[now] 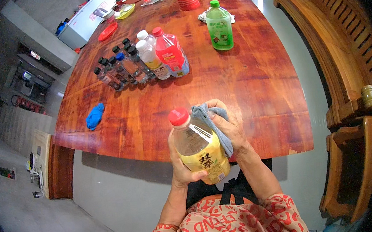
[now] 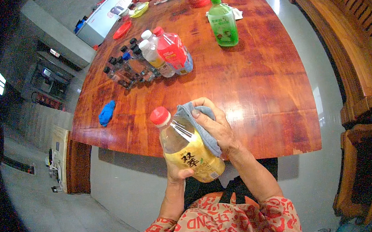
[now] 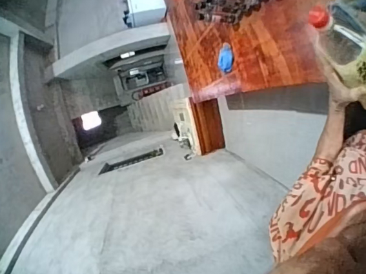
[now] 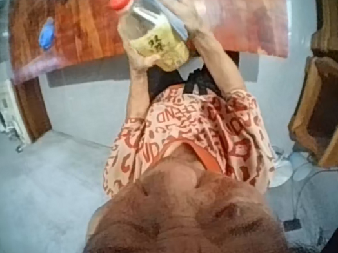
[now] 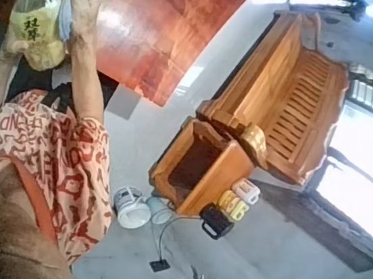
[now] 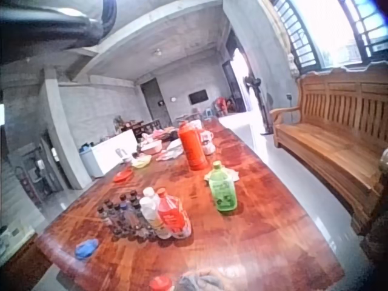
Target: The person wipes several plastic beverage bottles with a grey cloth on a wooden table. They handle a clear bottle with a yellow label, a red bottle, and a yellow bottle, rotating each one to clean the surface before placing it back on the table.
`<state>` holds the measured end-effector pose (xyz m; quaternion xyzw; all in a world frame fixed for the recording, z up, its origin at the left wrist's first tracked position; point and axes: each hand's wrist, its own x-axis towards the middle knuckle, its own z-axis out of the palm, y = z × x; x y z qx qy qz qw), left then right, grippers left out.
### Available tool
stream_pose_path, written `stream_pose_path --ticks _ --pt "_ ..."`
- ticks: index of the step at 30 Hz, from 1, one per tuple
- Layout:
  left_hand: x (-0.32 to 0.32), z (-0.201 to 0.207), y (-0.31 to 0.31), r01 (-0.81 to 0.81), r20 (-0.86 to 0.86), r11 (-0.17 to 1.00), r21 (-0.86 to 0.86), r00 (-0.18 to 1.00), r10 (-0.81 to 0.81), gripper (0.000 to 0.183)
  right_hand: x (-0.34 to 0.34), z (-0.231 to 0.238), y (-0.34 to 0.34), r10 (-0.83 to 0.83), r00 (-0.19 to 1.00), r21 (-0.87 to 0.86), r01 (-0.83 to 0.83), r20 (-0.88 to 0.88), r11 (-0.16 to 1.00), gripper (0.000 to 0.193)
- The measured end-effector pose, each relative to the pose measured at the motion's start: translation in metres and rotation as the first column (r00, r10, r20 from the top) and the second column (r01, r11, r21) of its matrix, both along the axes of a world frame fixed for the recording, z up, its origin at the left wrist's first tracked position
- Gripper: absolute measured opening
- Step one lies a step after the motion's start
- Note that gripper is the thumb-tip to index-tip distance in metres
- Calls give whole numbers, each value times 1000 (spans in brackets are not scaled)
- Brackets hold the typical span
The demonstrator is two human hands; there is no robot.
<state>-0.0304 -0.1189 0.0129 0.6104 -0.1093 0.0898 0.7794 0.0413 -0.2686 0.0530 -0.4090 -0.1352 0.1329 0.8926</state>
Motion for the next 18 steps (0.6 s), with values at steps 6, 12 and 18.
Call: stream_pose_path --ticks 6,12,18 --pt "7 -11 5 -106 -84 993 -52 991 102 119 -20 0 1 -265 793 -250 459 549 853 31" --pt "14 -6 -1 -265 33 964 -16 964 265 86 -50 -1 13 -255 305 -130 837 917 532 52" --pt "2 1 2 -150 -48 960 -236 989 143 103 -42 -2 8 -307 584 -202 647 751 735 45"
